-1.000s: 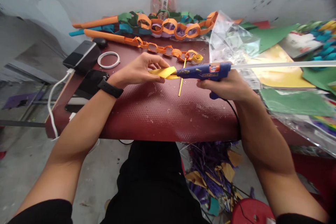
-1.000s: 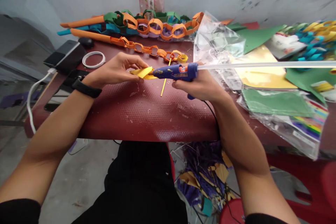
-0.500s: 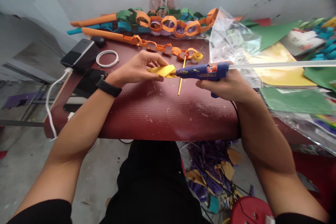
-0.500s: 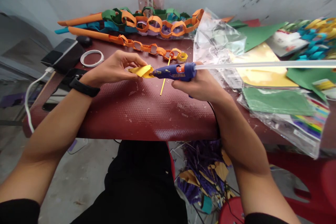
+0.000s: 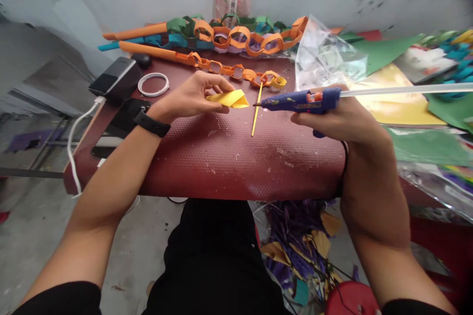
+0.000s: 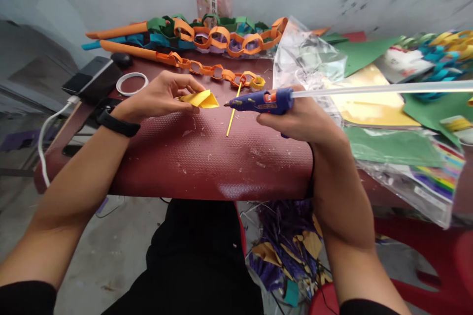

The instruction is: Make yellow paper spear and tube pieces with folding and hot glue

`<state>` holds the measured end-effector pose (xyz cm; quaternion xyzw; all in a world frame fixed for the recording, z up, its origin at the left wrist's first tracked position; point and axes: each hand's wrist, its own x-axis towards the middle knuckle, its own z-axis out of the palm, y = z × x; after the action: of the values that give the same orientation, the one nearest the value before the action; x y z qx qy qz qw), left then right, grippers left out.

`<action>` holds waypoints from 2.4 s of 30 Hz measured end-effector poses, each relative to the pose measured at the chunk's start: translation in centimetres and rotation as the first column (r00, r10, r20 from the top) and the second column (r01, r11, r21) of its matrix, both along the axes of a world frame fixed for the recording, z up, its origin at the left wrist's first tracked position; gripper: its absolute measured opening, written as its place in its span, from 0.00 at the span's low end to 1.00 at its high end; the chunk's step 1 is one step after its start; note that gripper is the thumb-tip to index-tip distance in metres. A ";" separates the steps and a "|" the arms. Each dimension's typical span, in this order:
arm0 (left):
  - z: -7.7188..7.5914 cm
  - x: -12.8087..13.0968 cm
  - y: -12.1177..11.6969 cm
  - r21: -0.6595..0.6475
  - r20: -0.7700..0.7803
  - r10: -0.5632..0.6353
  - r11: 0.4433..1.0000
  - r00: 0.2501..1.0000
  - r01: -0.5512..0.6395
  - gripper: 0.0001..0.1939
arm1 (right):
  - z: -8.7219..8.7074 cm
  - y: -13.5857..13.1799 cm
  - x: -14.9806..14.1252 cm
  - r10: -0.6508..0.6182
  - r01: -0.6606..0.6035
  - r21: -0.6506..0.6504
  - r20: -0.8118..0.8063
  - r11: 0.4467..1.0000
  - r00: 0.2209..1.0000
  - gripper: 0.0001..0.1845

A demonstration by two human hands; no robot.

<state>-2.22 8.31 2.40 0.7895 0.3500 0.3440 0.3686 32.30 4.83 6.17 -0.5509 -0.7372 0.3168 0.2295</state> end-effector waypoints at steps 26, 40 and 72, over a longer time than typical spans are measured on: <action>0.1 1.2 -0.7 -0.046 0.001 -0.055 0.997 0.998 0.055 0.23 | -0.3 -0.7 -2.5 0.117 -0.115 0.059 -0.037 0.992 0.992 0.20; -0.2 1.0 -0.5 -0.041 0.007 -0.049 0.998 0.999 0.049 0.24 | -0.2 -0.7 -1.9 0.119 -0.111 0.076 -0.111 0.991 0.987 0.14; -0.7 0.5 0.2 -0.069 0.113 -0.083 0.993 0.990 0.091 0.29 | -1.5 1.3 1.0 0.223 -0.165 0.294 -0.173 0.941 0.959 0.15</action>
<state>-1.67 8.52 1.66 0.7697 0.3066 0.3574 0.4311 33.26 6.15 4.65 -0.4022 -0.7977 0.2865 0.3461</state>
